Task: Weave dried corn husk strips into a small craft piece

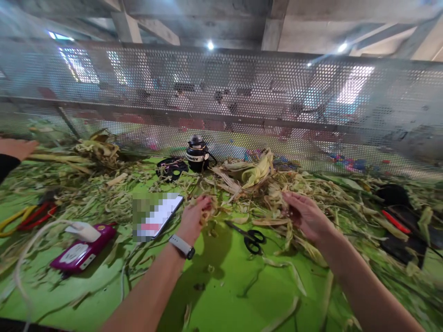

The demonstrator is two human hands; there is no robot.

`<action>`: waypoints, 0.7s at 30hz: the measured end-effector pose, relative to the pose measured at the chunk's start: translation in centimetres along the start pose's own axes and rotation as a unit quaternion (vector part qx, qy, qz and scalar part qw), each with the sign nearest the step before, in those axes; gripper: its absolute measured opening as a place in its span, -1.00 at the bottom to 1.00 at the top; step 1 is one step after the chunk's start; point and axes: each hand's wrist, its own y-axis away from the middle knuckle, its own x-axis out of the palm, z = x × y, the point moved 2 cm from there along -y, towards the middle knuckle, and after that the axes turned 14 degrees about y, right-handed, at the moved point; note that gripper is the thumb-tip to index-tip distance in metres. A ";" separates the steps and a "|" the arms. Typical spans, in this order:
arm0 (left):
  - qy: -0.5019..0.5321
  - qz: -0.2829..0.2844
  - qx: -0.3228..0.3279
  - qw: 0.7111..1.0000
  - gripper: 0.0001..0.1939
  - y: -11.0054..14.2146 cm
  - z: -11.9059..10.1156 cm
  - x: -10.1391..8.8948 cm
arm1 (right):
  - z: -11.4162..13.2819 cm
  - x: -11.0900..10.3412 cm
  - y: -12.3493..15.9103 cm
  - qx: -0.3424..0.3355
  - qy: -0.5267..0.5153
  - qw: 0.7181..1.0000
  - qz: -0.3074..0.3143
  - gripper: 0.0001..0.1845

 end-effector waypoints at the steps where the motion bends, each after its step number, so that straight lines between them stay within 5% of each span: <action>1: -0.036 0.024 0.001 0.999 -0.83 0.3 0.0 0.1 | 0.1 -0.2 -0.1 0.000 -0.009 1.000 -0.009 -0.69; 5: -0.212 0.106 0.029 0.971 -0.78 1.6 -0.7 0.6 | 0.4 0.5 0.3 0.011 -0.003 1.000 0.006 -0.67; 6: -0.348 0.119 0.076 0.927 -0.72 2.0 -1.0 0.7 | 0.4 0.8 0.4 0.010 -0.002 1.000 0.010 -0.66; 8: -0.572 0.103 0.182 0.793 -0.55 2.7 -1.7 1.1 | 0.3 1.2 0.7 0.004 -0.006 1.000 0.018 -0.64; 10: -0.679 0.105 0.261 0.679 -0.44 3.4 -2.2 1.5 | 0.2 1.5 0.8 0.000 -0.012 1.000 0.024 -0.64; 12: -0.726 0.095 0.312 0.605 -0.38 4.0 -2.7 1.8 | 0.2 1.6 0.9 0.004 -0.014 1.000 0.028 -0.66; 14: -0.748 0.088 0.338 0.564 -0.34 4.4 -3.2 1.9 | 0.1 1.7 0.9 0.012 -0.012 0.999 0.032 -0.67; 16: -0.746 0.078 0.362 0.554 -0.33 4.9 -3.6 1.9 | 0.1 1.9 0.9 0.021 -0.012 0.999 0.039 -0.68; 18: -0.705 0.058 0.405 0.580 -0.35 5.6 -3.9 2.1 | -0.1 2.2 1.0 0.025 -0.013 0.999 0.045 -0.68; 20: -0.618 0.076 0.441 0.646 -0.44 6.6 -3.5 2.4 | -0.4 2.7 1.1 0.023 -0.012 0.998 0.052 -0.68; 21: -0.562 0.133 0.431 0.694 -0.54 7.2 -3.0 2.7 | -0.6 3.0 1.1 0.023 -0.011 0.998 0.057 -0.68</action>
